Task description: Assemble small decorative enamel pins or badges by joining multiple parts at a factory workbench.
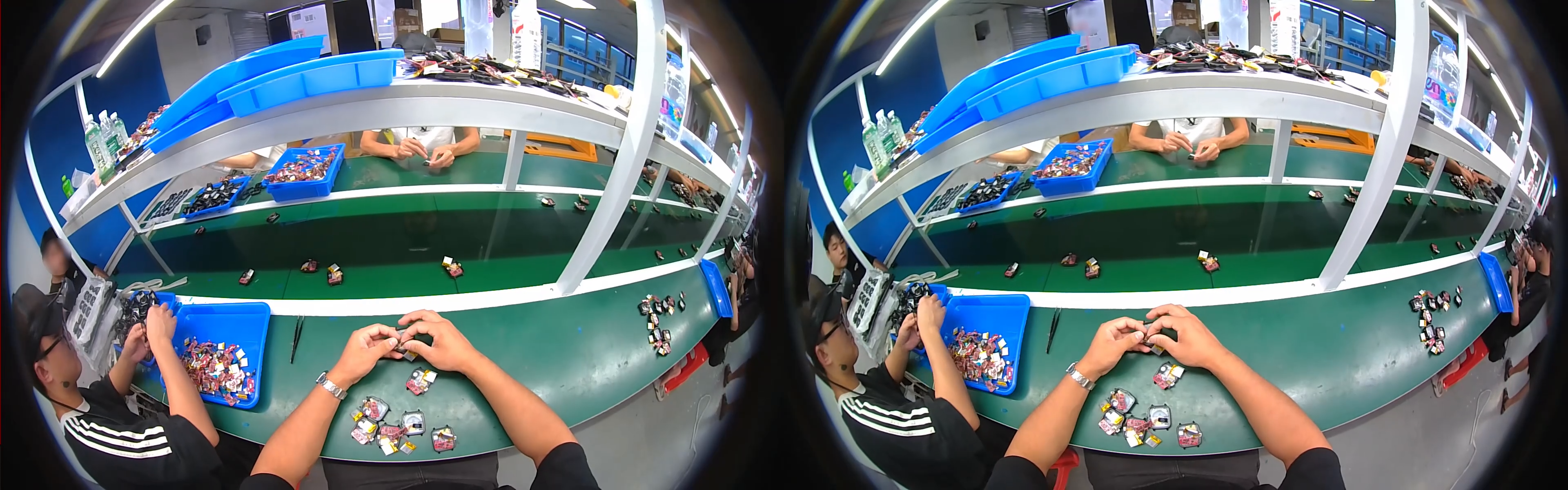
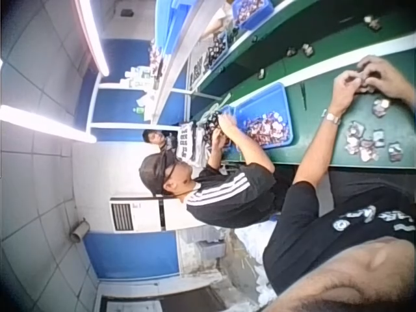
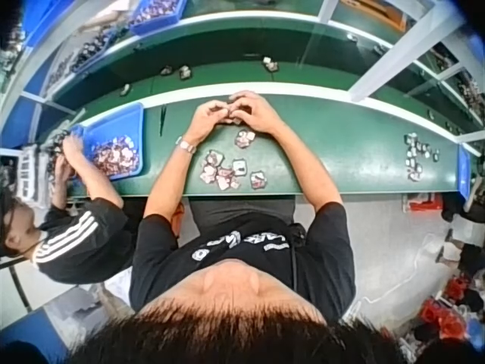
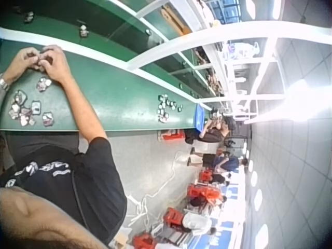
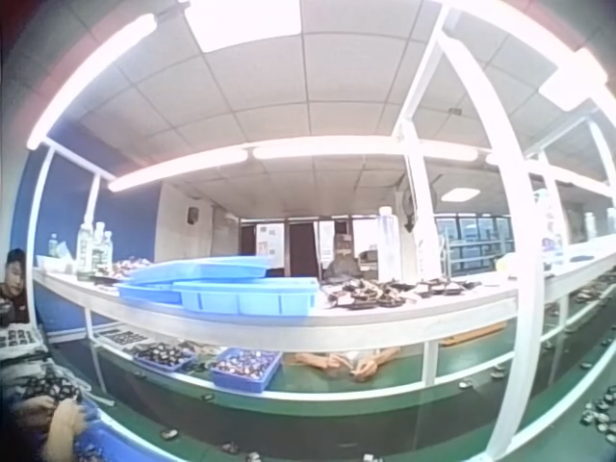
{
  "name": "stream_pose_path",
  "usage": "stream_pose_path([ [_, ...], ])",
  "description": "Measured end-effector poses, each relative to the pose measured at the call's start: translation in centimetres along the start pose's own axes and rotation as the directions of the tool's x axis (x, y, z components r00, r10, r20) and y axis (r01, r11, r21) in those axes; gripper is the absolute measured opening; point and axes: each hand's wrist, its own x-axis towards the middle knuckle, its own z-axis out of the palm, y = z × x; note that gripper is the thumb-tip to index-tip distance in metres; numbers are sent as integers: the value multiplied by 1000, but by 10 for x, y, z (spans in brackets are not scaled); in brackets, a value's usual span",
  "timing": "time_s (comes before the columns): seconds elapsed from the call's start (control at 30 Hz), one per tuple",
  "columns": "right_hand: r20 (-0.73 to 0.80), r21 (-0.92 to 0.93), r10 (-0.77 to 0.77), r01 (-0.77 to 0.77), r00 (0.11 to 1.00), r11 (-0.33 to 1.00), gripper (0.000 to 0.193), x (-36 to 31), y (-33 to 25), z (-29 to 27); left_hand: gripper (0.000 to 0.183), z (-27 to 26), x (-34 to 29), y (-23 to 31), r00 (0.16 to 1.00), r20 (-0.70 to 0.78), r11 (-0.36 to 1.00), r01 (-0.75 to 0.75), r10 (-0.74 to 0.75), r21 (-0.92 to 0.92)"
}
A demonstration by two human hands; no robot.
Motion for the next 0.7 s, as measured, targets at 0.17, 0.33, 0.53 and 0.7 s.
stream_pose_path([
  [0.17, -33, -117, -32, 28, 999, 993, 9, -2, -2, 3, 14, 3, 1, -3, 999, -43, 1000, -29, 29, -1],
  [0.33, -151, -243, -96, 57, 984, 968, 9, -1, -6, 12, 15, 3, 2, -8, 996, -66, 998, -61, 61, 10],
  [0.53, -139, -228, -118, 84, 983, 970, 11, -2, -4, 17, 21, 6, 2, -5, 994, -81, 997, -73, 74, 17],
  [0.7, -203, -218, -84, 39, 976, 975, 12, -3, -4, 19, 28, 14, 1, 3, 993, -94, 998, -65, 64, -11],
])
